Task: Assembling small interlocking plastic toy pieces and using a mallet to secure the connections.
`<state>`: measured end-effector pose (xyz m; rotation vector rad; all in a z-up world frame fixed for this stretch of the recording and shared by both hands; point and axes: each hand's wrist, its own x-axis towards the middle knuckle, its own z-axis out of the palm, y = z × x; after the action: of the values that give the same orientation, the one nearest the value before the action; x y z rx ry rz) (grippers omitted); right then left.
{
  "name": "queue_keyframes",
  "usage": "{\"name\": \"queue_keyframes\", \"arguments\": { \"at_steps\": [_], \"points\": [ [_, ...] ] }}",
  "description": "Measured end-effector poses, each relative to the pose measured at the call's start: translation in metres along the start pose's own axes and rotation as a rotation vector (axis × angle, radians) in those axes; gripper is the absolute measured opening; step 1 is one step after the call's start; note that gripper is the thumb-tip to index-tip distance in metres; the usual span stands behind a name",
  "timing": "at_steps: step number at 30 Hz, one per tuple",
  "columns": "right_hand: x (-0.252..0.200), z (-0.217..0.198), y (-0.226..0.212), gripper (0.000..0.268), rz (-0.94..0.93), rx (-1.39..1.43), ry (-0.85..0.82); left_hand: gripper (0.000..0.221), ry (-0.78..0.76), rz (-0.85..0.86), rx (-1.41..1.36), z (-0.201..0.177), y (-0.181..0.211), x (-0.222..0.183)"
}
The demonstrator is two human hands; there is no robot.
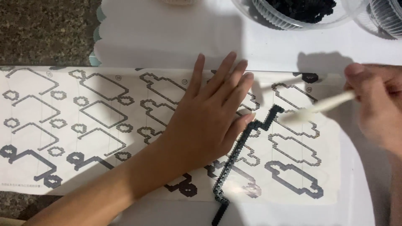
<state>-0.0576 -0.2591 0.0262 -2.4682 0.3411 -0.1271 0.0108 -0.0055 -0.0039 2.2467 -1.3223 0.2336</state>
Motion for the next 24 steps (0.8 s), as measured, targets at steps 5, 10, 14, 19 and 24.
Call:
{"name": "queue_keyframes", "arguments": {
  "at_steps": [5, 10, 14, 19, 24],
  "points": [
    [-0.007, 0.005, 0.056, 0.022, -0.027, 0.004, 0.056, 0.064, -0.024, -0.016, -0.065, -0.007, 0.003, 0.001],
    [-0.014, 0.01, 0.041, 0.028, -0.194, -0.055, 0.089, 0.095, -0.105, 0.032, 0.082, -0.009, 0.004, -0.001],
    [-0.002, 0.009, -0.021, 0.045, -0.276, -0.107, -0.02, 0.1, -0.098, 0.034, 0.147, -0.008, 0.004, -0.001],
    [0.002, 0.013, -0.023, 0.041, -0.445, -0.089, -0.062, 0.099, -0.091, 0.038, 0.153, -0.008, 0.005, -0.001],
    [-0.001, 0.015, -0.026, 0.04, -0.315, -0.069, -0.053, 0.099, -0.095, 0.043, 0.181, -0.008, 0.006, -0.001]
  ]
}}
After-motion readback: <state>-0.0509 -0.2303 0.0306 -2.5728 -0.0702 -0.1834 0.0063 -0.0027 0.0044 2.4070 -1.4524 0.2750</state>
